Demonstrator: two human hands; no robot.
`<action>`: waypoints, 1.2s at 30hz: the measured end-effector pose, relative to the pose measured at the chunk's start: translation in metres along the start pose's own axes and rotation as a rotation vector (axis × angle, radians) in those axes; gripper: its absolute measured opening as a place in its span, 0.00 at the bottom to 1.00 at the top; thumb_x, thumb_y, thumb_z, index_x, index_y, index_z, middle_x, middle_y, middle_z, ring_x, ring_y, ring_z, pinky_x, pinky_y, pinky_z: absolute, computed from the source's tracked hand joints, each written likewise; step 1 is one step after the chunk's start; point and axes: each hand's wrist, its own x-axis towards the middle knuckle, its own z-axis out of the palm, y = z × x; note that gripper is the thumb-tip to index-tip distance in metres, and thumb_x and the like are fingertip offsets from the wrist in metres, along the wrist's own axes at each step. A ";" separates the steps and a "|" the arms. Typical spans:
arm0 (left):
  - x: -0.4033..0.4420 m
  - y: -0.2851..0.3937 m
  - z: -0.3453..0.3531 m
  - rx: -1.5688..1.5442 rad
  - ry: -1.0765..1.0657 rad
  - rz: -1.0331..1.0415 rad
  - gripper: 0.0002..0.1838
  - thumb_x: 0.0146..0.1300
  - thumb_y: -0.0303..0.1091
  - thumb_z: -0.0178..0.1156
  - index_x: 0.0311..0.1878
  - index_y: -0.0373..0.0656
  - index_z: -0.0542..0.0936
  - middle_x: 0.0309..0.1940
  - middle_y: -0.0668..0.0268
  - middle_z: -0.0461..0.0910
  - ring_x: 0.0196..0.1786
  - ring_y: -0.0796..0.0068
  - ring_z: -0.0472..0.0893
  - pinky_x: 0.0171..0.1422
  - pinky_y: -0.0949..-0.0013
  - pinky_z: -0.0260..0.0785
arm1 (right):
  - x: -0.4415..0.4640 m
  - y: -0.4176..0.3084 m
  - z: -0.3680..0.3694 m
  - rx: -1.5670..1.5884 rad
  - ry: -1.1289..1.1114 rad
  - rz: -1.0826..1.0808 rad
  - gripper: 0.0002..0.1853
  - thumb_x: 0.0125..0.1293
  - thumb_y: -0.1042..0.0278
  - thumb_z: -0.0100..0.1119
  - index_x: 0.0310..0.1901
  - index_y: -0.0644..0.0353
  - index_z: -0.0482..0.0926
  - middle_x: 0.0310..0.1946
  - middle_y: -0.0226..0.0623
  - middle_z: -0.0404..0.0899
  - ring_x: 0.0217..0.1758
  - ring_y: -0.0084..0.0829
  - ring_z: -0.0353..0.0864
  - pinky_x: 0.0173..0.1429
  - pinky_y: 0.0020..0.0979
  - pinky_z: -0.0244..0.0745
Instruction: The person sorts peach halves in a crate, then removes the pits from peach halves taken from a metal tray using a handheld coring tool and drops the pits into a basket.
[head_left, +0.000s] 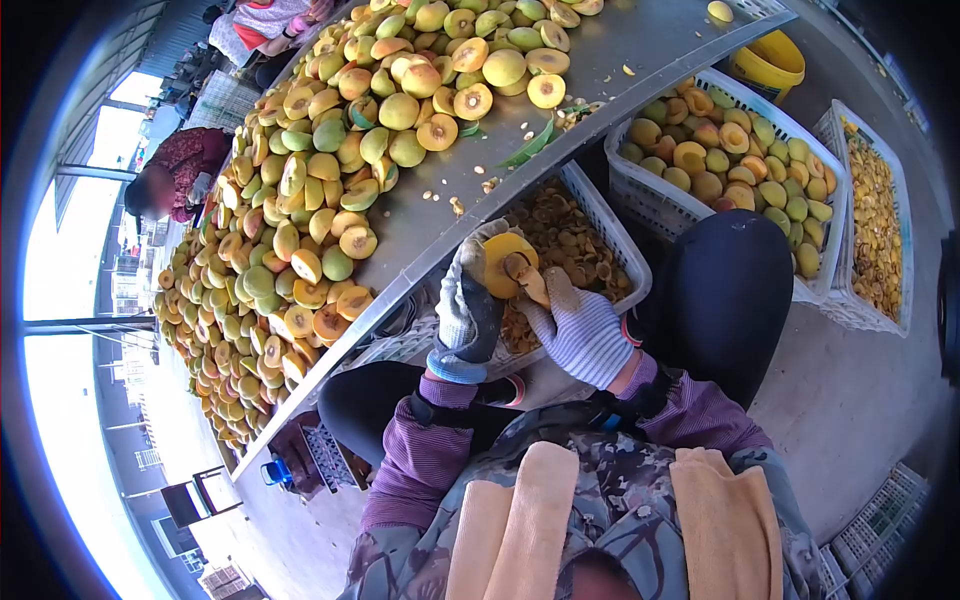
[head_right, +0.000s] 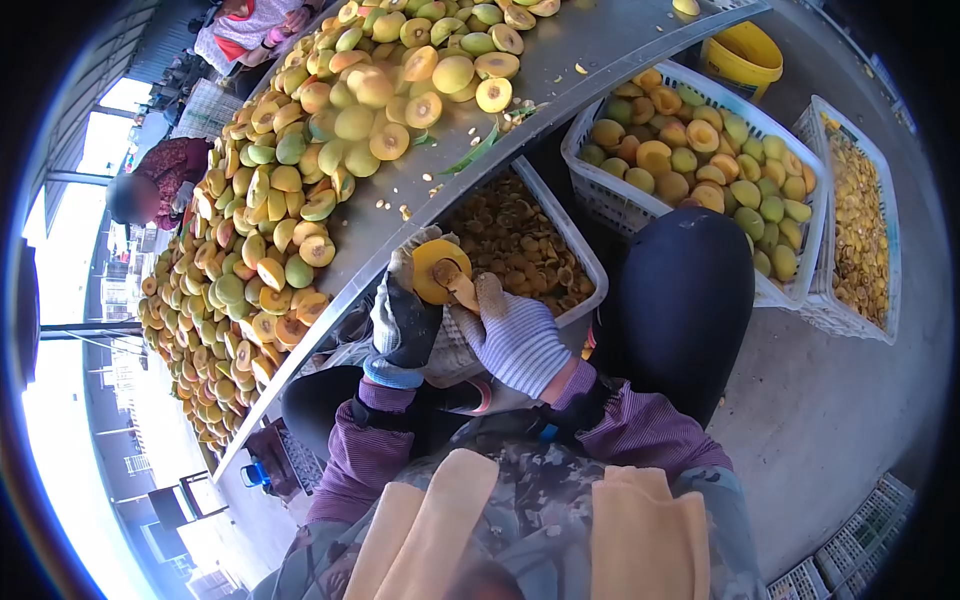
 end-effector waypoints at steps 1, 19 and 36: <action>-0.001 -0.001 0.001 0.032 -0.003 0.025 0.37 0.72 0.63 0.40 0.62 0.34 0.70 0.56 0.55 0.76 0.58 0.65 0.76 0.65 0.63 0.68 | 0.001 0.002 0.000 -0.010 -0.022 0.015 0.18 0.65 0.63 0.60 0.47 0.67 0.66 0.22 0.50 0.78 0.26 0.52 0.81 0.28 0.46 0.76; -0.002 0.005 0.019 0.005 0.095 0.027 0.33 0.71 0.61 0.46 0.43 0.33 0.80 0.36 0.59 0.83 0.37 0.71 0.81 0.44 0.68 0.75 | -0.008 -0.001 0.001 0.115 -0.132 0.005 0.15 0.68 0.61 0.56 0.43 0.65 0.68 0.24 0.51 0.80 0.28 0.54 0.82 0.32 0.48 0.77; 0.011 0.007 0.028 -0.450 0.160 -0.107 0.37 0.67 0.69 0.44 0.47 0.38 0.78 0.40 0.53 0.82 0.41 0.57 0.82 0.43 0.61 0.77 | -0.012 -0.004 -0.031 1.457 -0.752 0.447 0.19 0.72 0.50 0.53 0.33 0.59 0.72 0.16 0.30 0.71 0.09 0.22 0.66 0.12 0.22 0.61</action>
